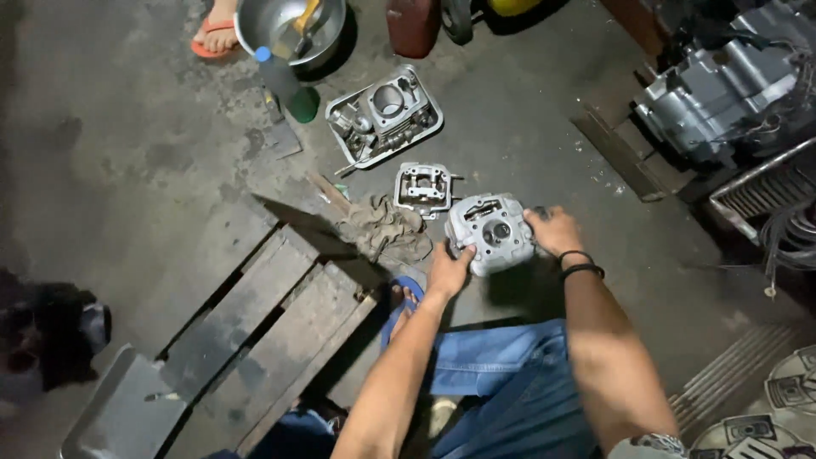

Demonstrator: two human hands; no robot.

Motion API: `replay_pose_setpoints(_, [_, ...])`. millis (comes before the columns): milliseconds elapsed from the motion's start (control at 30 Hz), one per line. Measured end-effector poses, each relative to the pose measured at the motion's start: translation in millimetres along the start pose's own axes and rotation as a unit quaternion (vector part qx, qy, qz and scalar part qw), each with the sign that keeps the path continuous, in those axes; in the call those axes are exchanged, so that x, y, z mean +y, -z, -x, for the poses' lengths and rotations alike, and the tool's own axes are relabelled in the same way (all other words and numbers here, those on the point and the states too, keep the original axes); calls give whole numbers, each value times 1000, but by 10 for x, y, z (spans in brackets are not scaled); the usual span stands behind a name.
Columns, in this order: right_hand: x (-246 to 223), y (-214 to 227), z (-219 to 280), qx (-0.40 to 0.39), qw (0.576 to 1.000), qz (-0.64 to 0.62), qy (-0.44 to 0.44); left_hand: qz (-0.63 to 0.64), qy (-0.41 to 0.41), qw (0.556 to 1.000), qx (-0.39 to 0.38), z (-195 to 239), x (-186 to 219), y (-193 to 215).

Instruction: Cleaning and inspecting a motorcycle cylinder head using hand tools on a workshop floor.

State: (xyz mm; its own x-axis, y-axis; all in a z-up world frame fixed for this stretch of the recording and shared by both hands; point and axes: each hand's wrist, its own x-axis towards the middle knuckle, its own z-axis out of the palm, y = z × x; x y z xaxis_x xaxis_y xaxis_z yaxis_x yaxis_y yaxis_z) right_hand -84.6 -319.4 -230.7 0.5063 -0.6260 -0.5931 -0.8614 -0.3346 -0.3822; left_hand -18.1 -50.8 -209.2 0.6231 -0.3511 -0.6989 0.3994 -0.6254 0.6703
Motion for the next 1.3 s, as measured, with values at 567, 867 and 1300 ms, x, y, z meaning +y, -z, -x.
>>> replay_pose_setpoints(567, [-100, -80, 63, -77, 994, 7, -71, -107, 43, 993, 34, 175, 368, 102])
replay_pose_setpoints(867, [-555, 24, 415, -52, 997, -11, -62, -101, 11, 995, 27, -148, 20, 79])
replay_pose_setpoints(1300, [-1013, 786, 926, 112, 954, 187, 206, 146, -24, 987, 62, 873, 326, 237])
